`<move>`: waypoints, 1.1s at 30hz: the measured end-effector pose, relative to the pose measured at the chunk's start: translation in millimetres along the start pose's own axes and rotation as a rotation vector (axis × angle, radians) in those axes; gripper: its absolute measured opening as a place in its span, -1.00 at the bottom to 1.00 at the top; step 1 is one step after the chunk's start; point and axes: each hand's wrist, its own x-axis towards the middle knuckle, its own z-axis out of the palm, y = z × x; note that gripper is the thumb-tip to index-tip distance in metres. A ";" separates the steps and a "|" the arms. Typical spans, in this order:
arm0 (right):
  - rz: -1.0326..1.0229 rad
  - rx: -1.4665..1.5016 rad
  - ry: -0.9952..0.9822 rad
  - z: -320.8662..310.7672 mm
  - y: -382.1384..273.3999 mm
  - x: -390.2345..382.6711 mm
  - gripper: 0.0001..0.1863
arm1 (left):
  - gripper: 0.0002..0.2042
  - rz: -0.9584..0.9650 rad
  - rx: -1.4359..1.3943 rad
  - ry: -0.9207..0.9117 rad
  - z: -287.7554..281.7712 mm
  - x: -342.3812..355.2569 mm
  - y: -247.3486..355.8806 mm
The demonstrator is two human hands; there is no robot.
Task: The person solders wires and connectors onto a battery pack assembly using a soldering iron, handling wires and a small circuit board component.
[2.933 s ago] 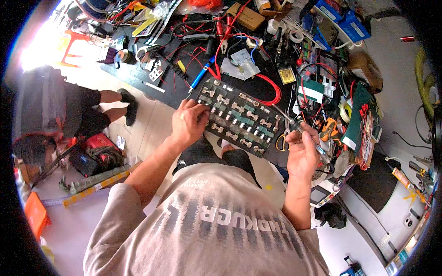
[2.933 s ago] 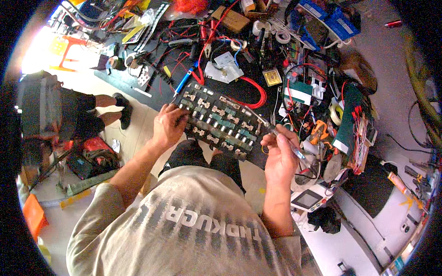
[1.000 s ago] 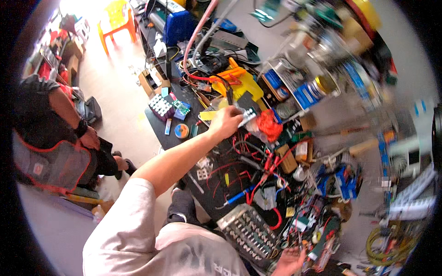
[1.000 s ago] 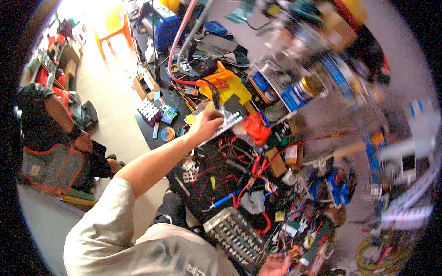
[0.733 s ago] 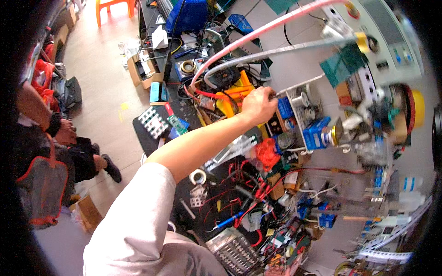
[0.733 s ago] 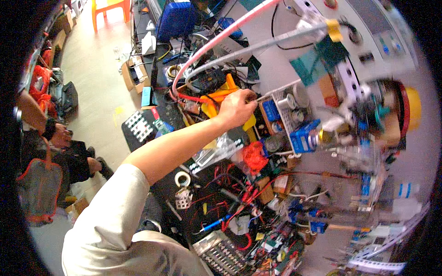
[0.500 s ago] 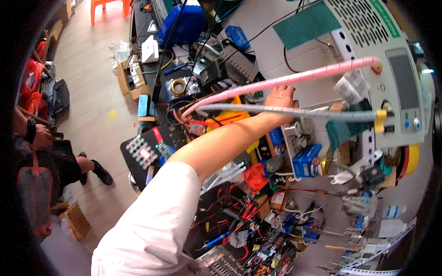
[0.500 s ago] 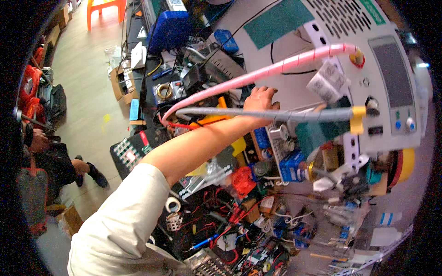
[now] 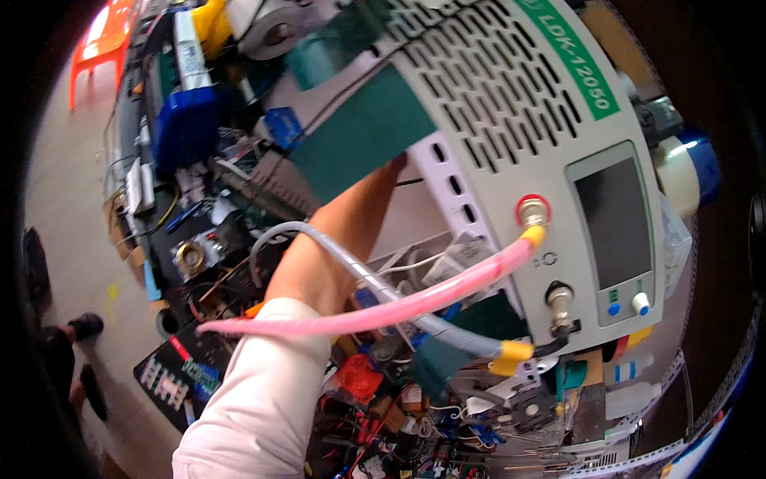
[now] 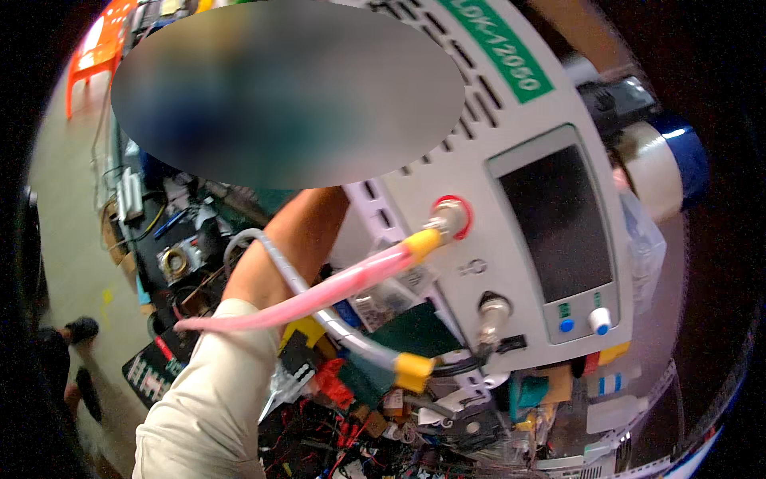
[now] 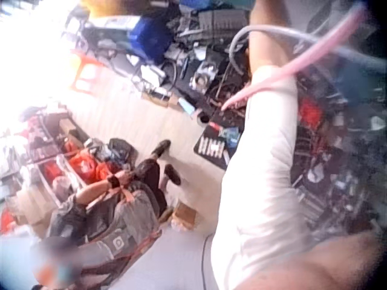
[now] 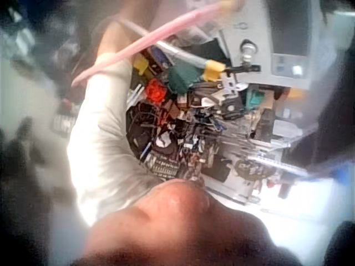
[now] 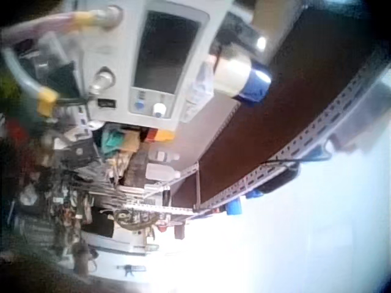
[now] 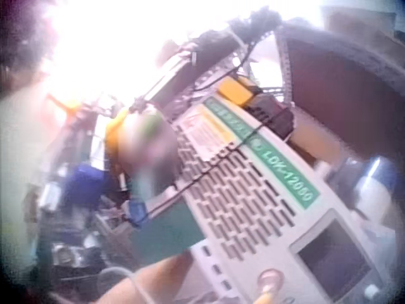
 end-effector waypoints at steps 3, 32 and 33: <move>0.007 0.028 0.034 -8.4 -1.1 -0.2 -0.71 | -0.57 -0.009 0.000 0.019 0.4 16.6 -4.7; -0.018 0.368 0.266 -203.2 55.3 -107.9 -0.75 | -0.72 -0.539 -0.101 0.010 -192.0 -332.0 -104.6; 0.009 0.393 0.237 -203.2 57.1 -104.8 -0.76 | -0.75 -0.605 0.008 -0.074 -213.0 -374.5 -116.2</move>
